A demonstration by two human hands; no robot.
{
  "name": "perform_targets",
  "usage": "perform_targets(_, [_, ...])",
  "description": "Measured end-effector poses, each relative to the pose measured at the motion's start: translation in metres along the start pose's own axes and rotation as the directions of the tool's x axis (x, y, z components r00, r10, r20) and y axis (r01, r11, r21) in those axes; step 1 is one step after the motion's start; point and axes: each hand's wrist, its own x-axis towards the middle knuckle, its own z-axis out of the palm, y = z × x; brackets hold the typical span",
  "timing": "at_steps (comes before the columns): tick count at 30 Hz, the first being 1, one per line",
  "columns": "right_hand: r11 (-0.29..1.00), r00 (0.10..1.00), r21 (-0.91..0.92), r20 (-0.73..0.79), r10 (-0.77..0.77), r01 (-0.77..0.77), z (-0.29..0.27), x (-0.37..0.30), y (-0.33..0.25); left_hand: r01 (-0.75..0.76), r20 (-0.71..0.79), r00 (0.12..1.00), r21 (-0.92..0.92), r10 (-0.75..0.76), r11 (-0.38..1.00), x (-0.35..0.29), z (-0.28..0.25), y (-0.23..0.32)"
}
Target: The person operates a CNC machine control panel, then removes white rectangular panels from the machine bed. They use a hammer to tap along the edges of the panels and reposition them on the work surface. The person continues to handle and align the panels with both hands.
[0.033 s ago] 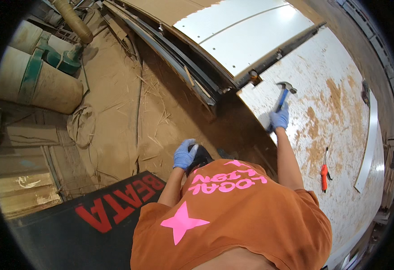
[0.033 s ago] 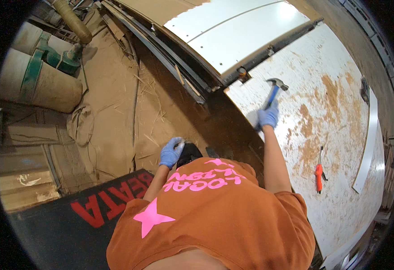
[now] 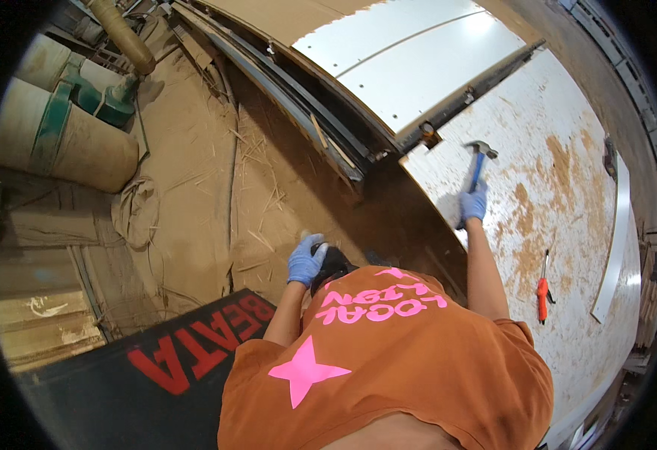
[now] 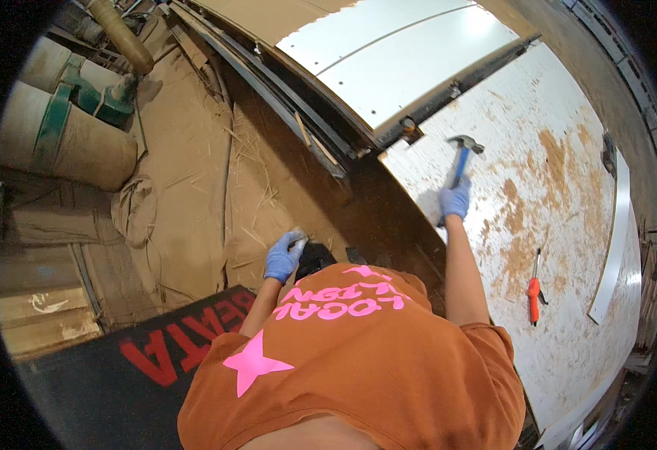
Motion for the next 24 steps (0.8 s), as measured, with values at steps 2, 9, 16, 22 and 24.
perform_targets(2, [0.976, 0.989, 0.16, 0.051, 0.142, -0.148, -0.008, 0.006, 0.01, 0.067, -0.005, 0.998, -0.024, -0.067, 0.997, 0.026, -0.025, -0.022])
perform_targets(9, [0.987, 0.992, 0.153, -0.126, -0.027, 0.046, 0.041, -0.071, -0.092, 0.048, 0.044, 0.998, -0.03, -0.046, 0.998, 0.143, -0.133, -0.082])
perform_targets(16, [0.978, 0.953, 0.084, 0.221, -0.207, 0.193, 0.134, -0.107, -0.279, -0.148, 0.202, 0.97, 0.051, 0.135, 0.988, 0.263, -0.218, -0.072])
perform_targets(22, [0.938, 0.869, -0.04, 0.392, -0.303, 0.345, 0.221, -0.068, -0.36, -0.3, 0.216, 0.933, 0.03, 0.287, 0.953, 0.371, -0.23, -0.036])
perform_targets(24, [0.917, 0.863, -0.121, 0.402, -0.306, 0.381, 0.237, -0.041, -0.386, -0.325, 0.197, 0.927, 0.0, 0.319, 0.946, 0.393, -0.239, -0.016])
